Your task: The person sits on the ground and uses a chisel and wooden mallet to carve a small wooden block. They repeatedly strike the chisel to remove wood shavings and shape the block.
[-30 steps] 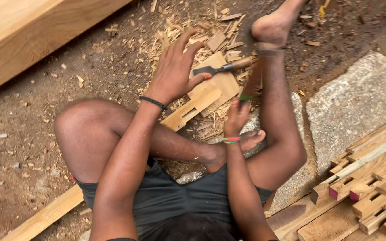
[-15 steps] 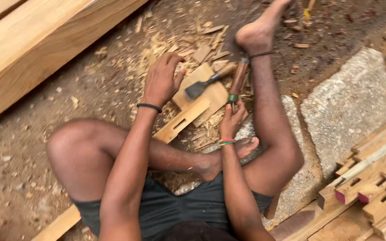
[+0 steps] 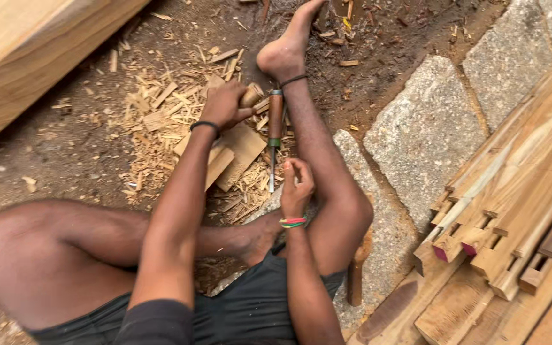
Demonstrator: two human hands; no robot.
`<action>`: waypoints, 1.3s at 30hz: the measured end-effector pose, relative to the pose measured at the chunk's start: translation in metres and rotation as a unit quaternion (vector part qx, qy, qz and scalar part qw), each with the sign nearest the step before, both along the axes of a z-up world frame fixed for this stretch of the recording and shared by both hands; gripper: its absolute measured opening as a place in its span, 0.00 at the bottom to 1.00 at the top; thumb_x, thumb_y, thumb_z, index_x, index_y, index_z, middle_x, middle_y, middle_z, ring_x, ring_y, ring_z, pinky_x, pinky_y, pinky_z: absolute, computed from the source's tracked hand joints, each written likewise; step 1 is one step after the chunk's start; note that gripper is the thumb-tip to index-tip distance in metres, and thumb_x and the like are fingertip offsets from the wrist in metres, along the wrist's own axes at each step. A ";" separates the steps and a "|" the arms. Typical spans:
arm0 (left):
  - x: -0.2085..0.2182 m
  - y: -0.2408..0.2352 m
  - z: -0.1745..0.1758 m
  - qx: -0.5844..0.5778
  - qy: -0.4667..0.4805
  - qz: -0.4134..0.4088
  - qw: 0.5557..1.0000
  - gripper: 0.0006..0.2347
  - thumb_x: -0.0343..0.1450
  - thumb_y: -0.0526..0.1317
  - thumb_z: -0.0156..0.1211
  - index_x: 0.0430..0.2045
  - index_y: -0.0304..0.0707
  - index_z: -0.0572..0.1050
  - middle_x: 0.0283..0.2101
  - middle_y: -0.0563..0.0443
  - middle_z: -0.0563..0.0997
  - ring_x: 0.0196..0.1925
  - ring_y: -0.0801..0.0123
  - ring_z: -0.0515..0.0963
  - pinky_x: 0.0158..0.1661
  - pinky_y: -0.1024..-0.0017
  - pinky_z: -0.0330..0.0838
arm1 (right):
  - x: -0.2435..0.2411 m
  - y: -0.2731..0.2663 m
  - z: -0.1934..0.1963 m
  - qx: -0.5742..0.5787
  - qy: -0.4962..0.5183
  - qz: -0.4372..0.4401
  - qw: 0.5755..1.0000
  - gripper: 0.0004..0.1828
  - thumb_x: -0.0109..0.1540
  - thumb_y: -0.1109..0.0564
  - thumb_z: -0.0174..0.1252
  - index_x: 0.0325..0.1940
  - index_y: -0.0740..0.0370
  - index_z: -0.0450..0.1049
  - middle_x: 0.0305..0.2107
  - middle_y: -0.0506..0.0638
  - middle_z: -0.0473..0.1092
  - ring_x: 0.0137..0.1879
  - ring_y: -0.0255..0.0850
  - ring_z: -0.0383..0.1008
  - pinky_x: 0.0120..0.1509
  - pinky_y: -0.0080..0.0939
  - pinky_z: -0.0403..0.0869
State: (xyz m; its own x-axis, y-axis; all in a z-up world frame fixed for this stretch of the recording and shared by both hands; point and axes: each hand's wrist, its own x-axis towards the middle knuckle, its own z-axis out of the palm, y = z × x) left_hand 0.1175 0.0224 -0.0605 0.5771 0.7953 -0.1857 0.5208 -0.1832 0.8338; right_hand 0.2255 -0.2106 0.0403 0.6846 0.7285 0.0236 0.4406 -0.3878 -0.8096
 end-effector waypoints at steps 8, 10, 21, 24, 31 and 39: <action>-0.106 -0.090 0.135 0.056 -0.325 0.266 0.906 0.13 0.67 0.35 0.77 0.34 0.36 0.74 0.37 0.51 0.79 0.41 0.68 0.80 0.44 0.71 0.75 | -0.042 0.016 0.014 -0.016 -0.145 0.194 0.970 0.20 0.61 0.56 0.66 0.53 0.69 0.74 0.44 0.58 0.73 0.46 0.46 0.73 0.50 0.49 0.73; -0.097 -0.131 0.153 0.005 -0.327 0.345 0.880 0.11 0.66 0.36 0.76 0.33 0.37 0.76 0.34 0.52 0.79 0.37 0.68 0.80 0.40 0.72 0.76 | -0.062 0.016 0.007 -0.059 -0.098 0.242 0.963 0.20 0.63 0.54 0.60 0.56 0.67 0.73 0.46 0.57 0.73 0.49 0.45 0.74 0.54 0.49 0.73; -0.053 -0.206 0.169 0.068 -0.401 0.156 0.900 0.15 0.62 0.46 0.73 0.32 0.40 0.75 0.32 0.51 0.79 0.38 0.61 0.81 0.47 0.61 0.71 | 0.012 -0.050 0.009 -0.079 0.457 0.233 0.855 0.23 0.71 0.45 0.42 0.59 0.65 0.68 0.48 0.52 0.68 0.60 0.43 0.69 0.76 0.53 0.62; -0.052 -0.211 0.157 0.081 -0.363 0.161 0.914 0.09 0.65 0.40 0.69 0.32 0.41 0.76 0.34 0.52 0.80 0.42 0.63 0.82 0.47 0.63 0.71 | 0.018 -0.047 0.004 -0.056 0.607 0.193 0.769 0.22 0.73 0.45 0.39 0.55 0.64 0.69 0.45 0.51 0.67 0.62 0.42 0.69 0.82 0.52 0.61; -0.088 -0.187 0.155 0.108 -0.321 0.260 0.904 0.06 0.67 0.38 0.72 0.27 0.40 0.78 0.30 0.52 0.80 0.36 0.63 0.81 0.43 0.62 0.69 | -0.008 -0.028 -0.030 -0.188 0.128 0.298 0.927 0.24 0.70 0.42 0.39 0.50 0.62 0.72 0.41 0.49 0.67 0.51 0.39 0.69 0.62 0.42 0.66; -0.095 -0.186 0.159 0.109 -0.346 0.299 0.883 0.07 0.65 0.38 0.72 0.28 0.39 0.79 0.31 0.50 0.82 0.37 0.63 0.82 0.47 0.65 0.74 | -0.026 -0.014 -0.017 -0.171 0.083 0.321 0.928 0.19 0.69 0.48 0.46 0.51 0.64 0.73 0.44 0.53 0.70 0.53 0.44 0.72 0.62 0.44 0.69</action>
